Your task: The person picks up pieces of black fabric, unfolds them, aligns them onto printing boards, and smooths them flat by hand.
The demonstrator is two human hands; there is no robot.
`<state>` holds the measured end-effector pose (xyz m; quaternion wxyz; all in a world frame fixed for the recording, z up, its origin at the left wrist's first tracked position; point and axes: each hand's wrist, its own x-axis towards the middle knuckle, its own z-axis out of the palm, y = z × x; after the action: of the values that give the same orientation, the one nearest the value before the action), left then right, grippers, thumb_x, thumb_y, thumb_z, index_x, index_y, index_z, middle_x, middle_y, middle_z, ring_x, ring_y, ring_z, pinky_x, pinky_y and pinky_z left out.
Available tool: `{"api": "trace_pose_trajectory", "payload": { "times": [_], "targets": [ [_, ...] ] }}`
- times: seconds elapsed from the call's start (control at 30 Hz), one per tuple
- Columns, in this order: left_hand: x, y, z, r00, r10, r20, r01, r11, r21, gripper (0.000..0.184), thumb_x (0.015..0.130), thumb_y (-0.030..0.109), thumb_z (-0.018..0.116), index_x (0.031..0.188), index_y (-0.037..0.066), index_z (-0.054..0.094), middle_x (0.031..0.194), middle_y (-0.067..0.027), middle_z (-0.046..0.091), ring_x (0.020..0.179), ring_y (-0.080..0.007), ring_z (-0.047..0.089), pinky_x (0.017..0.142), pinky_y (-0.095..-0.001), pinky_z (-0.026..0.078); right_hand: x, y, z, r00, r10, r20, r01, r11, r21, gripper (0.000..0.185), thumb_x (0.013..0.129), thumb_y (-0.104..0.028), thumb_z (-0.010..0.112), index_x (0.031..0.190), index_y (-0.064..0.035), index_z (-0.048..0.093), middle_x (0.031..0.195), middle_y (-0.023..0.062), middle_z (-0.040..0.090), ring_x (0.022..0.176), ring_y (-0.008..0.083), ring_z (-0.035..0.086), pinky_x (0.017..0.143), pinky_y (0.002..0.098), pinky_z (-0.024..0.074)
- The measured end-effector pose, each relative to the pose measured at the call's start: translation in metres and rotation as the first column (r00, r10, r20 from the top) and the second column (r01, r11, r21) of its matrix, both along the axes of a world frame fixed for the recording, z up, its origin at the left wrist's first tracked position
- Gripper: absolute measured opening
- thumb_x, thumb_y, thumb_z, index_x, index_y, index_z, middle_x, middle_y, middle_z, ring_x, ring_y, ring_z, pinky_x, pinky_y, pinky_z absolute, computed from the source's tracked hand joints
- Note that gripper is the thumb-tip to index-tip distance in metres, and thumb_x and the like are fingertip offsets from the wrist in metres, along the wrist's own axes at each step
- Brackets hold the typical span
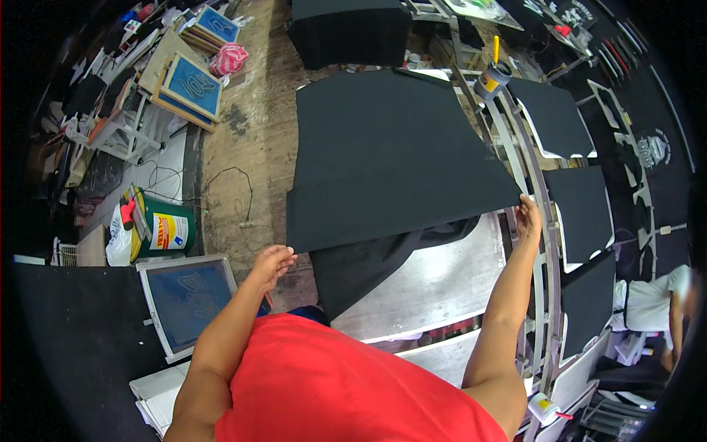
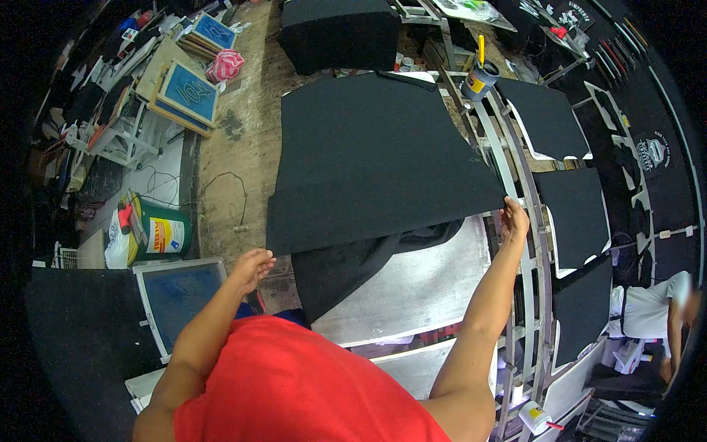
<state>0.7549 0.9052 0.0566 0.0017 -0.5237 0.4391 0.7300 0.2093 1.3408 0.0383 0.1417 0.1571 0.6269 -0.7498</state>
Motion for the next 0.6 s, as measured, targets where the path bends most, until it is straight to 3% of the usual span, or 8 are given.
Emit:
{"api": "trace_pose_trajectory", "payload": {
  "times": [0.13,0.2,0.6],
  "targets": [
    [0.001,0.002,0.0,1.0,-0.005,0.008,0.005,1.0,-0.006,0.016,0.086,0.023,0.07,0.095,0.015,0.061,0.093,-0.0009,0.068,0.079,-0.0086,0.061,0.068,-0.0239,0.046,0.0,-0.001,0.0,1.0,-0.007,-0.008,0.007,1.0,-0.025,0.02,0.08,-0.011,0.075,0.093,-0.0007,0.065,0.078,0.0037,0.064,0.062,0.012,0.058,0.054,0.0206,0.0486],
    [0.002,0.002,-0.001,1.0,-0.008,0.002,0.008,1.0,0.003,0.016,0.086,0.023,0.07,0.096,0.015,0.061,0.093,-0.0007,0.068,0.079,-0.0085,0.061,0.068,-0.0241,0.046,0.007,-0.005,0.01,1.0,0.008,0.001,-0.008,1.0,-0.009,0.017,0.08,-0.01,0.075,0.087,-0.0055,0.059,0.073,0.0005,0.057,0.061,0.01,0.055,0.052,0.0183,0.0483],
    [0.004,0.004,-0.004,1.0,-0.018,0.017,0.018,1.0,-0.005,0.019,0.085,0.027,0.07,0.096,0.014,0.061,0.091,-0.0002,0.069,0.076,-0.0057,0.061,0.065,-0.022,0.042,0.009,0.002,0.004,0.999,-0.044,0.025,0.043,0.999,0.003,0.02,0.077,-0.008,0.077,0.087,-0.0053,0.061,0.072,0.0002,0.055,0.06,0.0116,0.054,0.053,0.02,0.0475]
  ]
}}
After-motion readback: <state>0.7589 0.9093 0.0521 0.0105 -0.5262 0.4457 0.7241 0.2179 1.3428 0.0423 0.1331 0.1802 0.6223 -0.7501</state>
